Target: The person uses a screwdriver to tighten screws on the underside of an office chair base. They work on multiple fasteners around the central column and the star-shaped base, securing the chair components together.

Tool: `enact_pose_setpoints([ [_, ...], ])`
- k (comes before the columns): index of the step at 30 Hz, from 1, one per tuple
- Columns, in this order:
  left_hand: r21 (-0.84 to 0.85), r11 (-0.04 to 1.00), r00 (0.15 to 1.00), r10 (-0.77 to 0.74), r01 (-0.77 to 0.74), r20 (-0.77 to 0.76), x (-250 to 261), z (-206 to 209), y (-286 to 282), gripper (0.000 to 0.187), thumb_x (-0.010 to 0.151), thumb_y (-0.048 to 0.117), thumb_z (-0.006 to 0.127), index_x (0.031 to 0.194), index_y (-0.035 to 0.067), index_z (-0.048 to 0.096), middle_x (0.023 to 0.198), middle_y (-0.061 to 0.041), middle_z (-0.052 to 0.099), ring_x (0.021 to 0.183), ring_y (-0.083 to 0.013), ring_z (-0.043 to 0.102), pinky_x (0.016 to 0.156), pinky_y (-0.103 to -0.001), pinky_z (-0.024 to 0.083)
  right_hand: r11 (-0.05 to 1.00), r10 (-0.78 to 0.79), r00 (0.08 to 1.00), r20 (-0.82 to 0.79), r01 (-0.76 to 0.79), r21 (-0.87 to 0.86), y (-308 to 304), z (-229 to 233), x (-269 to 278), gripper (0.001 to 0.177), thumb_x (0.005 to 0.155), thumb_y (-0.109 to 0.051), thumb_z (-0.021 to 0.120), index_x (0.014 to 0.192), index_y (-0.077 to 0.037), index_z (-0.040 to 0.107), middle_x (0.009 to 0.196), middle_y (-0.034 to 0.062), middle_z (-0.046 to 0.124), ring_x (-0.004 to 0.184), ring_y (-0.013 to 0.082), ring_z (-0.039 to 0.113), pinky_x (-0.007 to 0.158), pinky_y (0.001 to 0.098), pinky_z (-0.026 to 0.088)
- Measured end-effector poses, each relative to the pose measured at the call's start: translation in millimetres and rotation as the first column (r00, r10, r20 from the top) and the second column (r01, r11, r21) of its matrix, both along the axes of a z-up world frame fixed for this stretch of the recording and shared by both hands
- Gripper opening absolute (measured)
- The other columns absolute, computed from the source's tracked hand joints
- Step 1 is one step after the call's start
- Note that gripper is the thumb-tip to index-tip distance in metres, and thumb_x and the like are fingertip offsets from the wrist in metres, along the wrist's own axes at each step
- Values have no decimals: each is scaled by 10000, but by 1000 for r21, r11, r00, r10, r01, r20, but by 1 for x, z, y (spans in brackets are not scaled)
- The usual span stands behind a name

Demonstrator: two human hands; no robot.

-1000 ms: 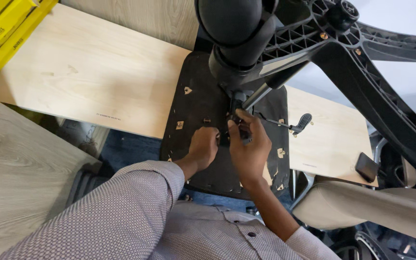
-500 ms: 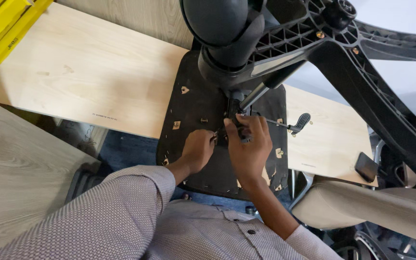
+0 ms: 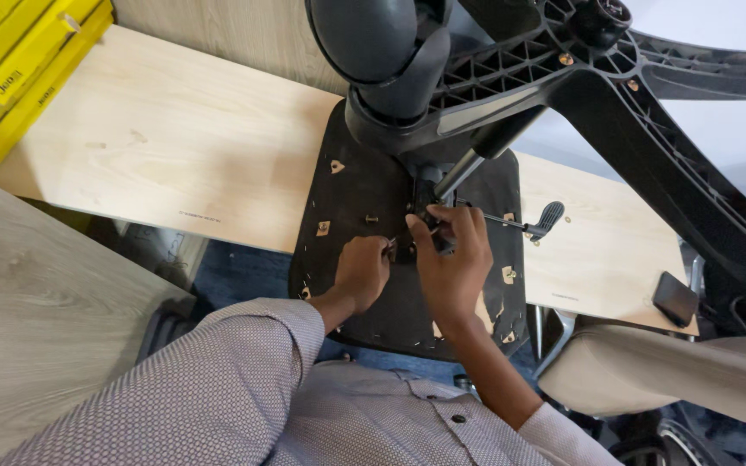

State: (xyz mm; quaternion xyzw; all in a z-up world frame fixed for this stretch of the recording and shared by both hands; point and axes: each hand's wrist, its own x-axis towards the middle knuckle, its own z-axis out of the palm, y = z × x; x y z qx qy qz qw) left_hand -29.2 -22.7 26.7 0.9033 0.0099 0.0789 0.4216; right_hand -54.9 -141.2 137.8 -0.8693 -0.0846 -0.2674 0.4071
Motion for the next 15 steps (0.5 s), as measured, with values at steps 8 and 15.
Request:
enact_pose_setpoints([
  [8,16,995,991,-94,96,-99,3,3,5,197,978,168,624,915,17,733,861,-203,729,820,-392,721,762,-493,561,981,158,986,61,-164,100,-6,7,-3,215,1019,-154,699,1180,-13,687,1118,106,722,1021,239,738,848,348,570],
  [15,2,994,992,-111,112,-63,6,0,7,172,957,144,624,922,23,742,901,-208,732,860,-400,702,771,-500,549,998,-17,999,-37,20,65,-4,5,-2,216,937,-194,772,1028,-5,719,1016,135,729,912,273,758,806,363,569],
])
